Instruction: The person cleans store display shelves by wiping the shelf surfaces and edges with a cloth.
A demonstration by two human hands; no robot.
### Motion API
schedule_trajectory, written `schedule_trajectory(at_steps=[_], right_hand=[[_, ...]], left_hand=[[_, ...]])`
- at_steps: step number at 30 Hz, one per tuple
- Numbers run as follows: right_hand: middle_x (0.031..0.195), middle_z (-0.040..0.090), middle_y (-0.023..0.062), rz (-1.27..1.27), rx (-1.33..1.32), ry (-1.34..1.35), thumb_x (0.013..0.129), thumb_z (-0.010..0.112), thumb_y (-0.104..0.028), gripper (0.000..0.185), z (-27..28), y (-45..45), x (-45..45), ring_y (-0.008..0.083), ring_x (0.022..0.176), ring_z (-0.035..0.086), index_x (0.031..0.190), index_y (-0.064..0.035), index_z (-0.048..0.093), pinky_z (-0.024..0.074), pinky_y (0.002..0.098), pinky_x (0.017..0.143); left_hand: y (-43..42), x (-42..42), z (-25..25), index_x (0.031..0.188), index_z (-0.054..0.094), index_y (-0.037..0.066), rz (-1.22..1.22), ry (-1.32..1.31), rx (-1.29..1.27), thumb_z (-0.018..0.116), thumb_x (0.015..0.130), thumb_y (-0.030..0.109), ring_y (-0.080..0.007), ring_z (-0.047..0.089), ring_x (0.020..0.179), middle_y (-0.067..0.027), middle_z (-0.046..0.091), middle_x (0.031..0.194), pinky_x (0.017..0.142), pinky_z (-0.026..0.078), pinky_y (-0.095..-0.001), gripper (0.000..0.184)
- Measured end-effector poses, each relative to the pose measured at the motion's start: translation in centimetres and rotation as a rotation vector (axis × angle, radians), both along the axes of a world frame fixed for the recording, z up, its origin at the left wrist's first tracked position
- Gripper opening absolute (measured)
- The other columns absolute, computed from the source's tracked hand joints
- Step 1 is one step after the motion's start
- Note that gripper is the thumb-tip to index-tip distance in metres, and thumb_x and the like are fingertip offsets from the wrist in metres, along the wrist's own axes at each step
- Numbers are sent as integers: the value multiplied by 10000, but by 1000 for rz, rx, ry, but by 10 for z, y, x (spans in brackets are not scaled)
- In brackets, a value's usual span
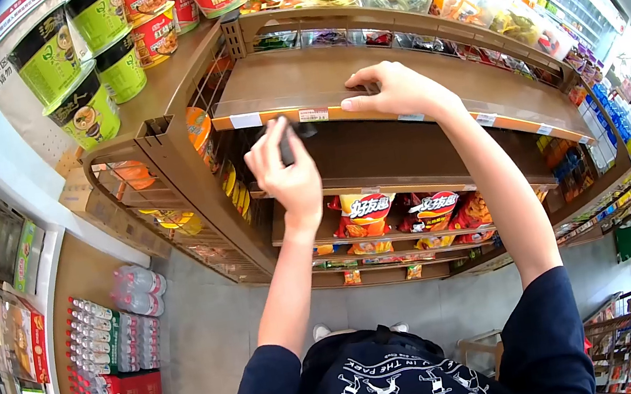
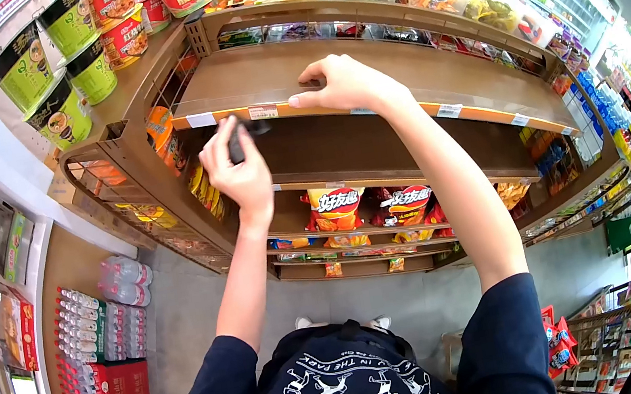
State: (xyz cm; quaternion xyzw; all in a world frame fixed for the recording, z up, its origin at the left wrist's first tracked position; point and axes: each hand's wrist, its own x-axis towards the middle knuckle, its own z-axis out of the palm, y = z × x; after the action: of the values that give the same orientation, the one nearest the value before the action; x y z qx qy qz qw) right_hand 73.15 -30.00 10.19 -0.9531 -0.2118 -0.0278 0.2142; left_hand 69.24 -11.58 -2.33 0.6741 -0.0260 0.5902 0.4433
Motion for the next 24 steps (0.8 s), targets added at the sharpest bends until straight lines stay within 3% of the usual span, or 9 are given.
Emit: schedule_trajectory(at_steps=[4,6,8,12,15,16,17,20,24], right_hand=[[1162,678,197,-3,-21,82,820,714,-543,691,2,-1,5,294,1093,643,1201,29,647,493,368,952],[1158,680,196,7,0,64,822,714,-538,686,-1,0,3,293,1086,646,1200,30,647,494,367,950],[1154,682,194,7,23,42,823,714,-533,680,0,-2,2,293,1080,648,1199,31,648,495,366,947],[1132,686,209,16,39,50,832,716,-500,642,4,-2,-4,290,1061,658,1194,26,652,501,363,938],[1224,657,185,119,101,-19,847,719,-451,633,6,-31,-4,250,1086,651,1274,3,607,514,345,923],[1280,631,161,50,106,-19,853,713,-454,638,17,-49,-14,245,1127,634,1303,-18,591,502,349,953],[1248,656,147,-70,163,98,829,725,-478,664,24,-67,-22,245,1090,651,1297,-22,601,501,370,946],[1175,685,161,-56,7,-25,847,705,-475,598,8,-120,-30,267,1066,657,1251,-39,640,501,369,931],[1180,677,178,-89,54,17,845,703,-474,605,1,-122,-36,292,1094,643,1247,-27,634,489,362,944]], left_hand=[[-28,-7,0,1030,706,42,-229,-21,131,731,797,-29,-271,607,875,-109,672,961,811,499,-363,246],[-21,-5,4,1029,705,35,-162,-40,110,727,809,-27,-259,607,863,-104,659,940,797,503,-355,230],[-22,-5,2,1029,703,23,-139,31,-87,717,832,-23,-233,609,865,-105,645,937,791,506,-347,203],[-49,-5,-1,1025,701,33,-242,-56,157,724,789,-56,-264,608,851,-116,635,896,782,508,-355,253],[-46,-4,0,1010,706,34,-242,-35,138,728,782,-58,-264,609,848,-111,638,897,772,511,-359,247],[-43,-7,-1,1003,708,32,-237,-5,138,728,782,-57,-264,610,847,-111,638,900,770,512,-359,239],[-39,-10,2,999,710,28,-231,7,137,727,784,-55,-265,612,846,-111,634,902,774,513,-360,231],[-40,-8,1,1003,708,28,-236,-6,110,730,796,-42,-241,622,816,-106,627,894,750,515,-340,220],[-58,-11,2,1009,712,7,-232,39,-23,726,826,-10,-209,614,772,-96,615,876,714,511,-318,184]])
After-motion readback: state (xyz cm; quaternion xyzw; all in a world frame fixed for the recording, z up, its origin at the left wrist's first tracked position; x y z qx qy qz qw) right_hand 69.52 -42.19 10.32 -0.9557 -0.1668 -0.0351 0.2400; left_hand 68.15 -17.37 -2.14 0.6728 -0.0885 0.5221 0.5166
